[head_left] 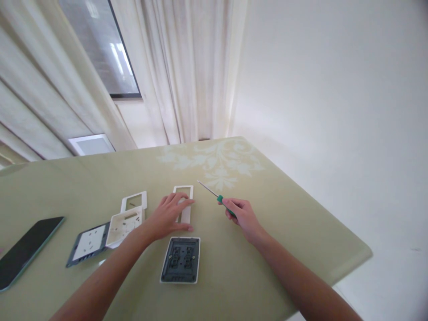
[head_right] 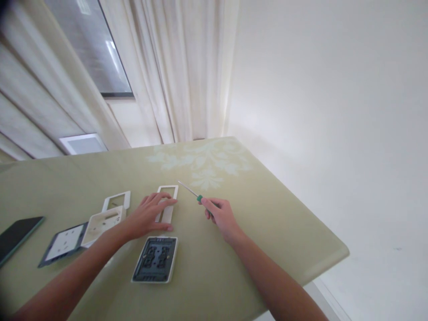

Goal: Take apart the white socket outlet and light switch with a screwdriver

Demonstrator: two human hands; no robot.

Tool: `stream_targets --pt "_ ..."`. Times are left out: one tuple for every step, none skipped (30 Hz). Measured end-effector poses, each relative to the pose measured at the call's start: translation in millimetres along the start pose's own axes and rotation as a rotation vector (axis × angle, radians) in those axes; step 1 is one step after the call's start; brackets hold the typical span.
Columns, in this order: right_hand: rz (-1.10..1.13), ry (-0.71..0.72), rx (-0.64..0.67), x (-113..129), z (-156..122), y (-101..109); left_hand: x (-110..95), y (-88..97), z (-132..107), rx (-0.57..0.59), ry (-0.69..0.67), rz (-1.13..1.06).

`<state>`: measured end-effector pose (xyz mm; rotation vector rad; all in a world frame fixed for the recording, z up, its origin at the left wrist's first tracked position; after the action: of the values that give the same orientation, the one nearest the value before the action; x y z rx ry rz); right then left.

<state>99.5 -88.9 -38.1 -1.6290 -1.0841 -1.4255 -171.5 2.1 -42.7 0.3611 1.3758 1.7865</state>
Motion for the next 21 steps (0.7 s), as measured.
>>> stream_targets --pt "-0.005 0.005 0.009 0.3 -1.6 -0.9 2.8 0.9 -2.5 0.007 -0.013 0.001" --pt "-0.012 0.010 0.018 0.5 -3.2 -1.5 5.5 1.2 -4.7 0.012 -0.023 0.002" --pt "-0.020 0.017 0.026 0.7 -4.6 -1.8 7.8 0.9 -6.6 0.016 -0.029 0.004" --pt "-0.030 0.026 0.033 0.9 -5.8 -2.0 9.7 0.0 -7.9 0.017 -0.031 0.008" --pt "-0.042 0.037 0.038 0.9 -6.6 -2.1 11.1 -1.4 -8.8 0.016 -0.031 0.015" --pt "-0.055 0.050 0.043 0.9 -7.2 -2.0 11.9 -3.0 -9.1 0.012 -0.030 0.026" --pt "-0.070 0.066 0.045 0.8 -7.4 -2.0 12.2 -4.6 -8.9 0.007 -0.027 0.040" --pt "-0.088 0.085 0.046 0.8 -7.5 -1.8 12.0 -6.2 -8.3 -0.001 -0.022 0.055" --pt "-0.107 0.108 0.043 0.9 -7.3 -1.6 11.4 -7.5 -7.4 -0.009 -0.015 0.072" --pt "-0.128 0.134 0.037 1.1 -7.0 -1.2 10.5 -8.4 -6.4 -0.019 -0.006 0.088" --pt "-0.150 0.162 0.028 1.5 -6.6 -0.8 9.2 -9.1 -5.4 -0.030 0.005 0.104" --pt "-0.171 0.191 0.018 1.9 -6.2 -0.2 7.7 -9.4 -4.4 -0.040 0.019 0.118" --pt "-0.190 0.220 0.008 2.3 -5.6 0.5 6.1 -9.6 -3.6 -0.051 0.033 0.130" --pt "-0.205 0.249 -0.002 2.6 -5.0 1.3 4.4 -9.6 -2.9 -0.060 0.047 0.140" --pt "-0.217 0.276 -0.011 2.8 -4.3 2.1 2.6 -9.7 -2.2 -0.068 0.060 0.146" --pt "-0.224 0.302 -0.021 3.0 -3.5 2.9 1.0 -9.7 -1.5 -0.076 0.073 0.150" --pt "-0.226 0.326 -0.032 3.1 -2.8 3.7 -0.3 -9.8 -0.6 -0.084 0.084 0.150" --pt "-0.224 0.349 -0.044 3.5 -2.2 4.5 -1.3 -9.6 0.5 -0.092 0.096 0.148" --pt "-0.219 0.372 -0.058 4.4 -1.8 5.3 -2.0 -9.0 1.7 -0.101 0.109 0.144" --pt "-0.213 0.396 -0.072 6.1 -1.8 6.1 -2.4 -7.7 2.8 -0.113 0.123 0.137" --pt "-0.205 0.422 -0.084 9.0 -2.2 6.8 -2.8 -5.2 3.5 -0.126 0.138 0.128"
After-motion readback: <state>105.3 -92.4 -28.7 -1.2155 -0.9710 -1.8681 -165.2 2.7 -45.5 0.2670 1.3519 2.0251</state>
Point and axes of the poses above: each hand's wrist, its own z-axis towards the middle knuckle, its own y-axis out of the back of the hand, x = y × z, the point moved 3 cm from there along z, towards the middle knuckle, and after that the axes turned 14 degrees about -x, right-handed, at the moved point
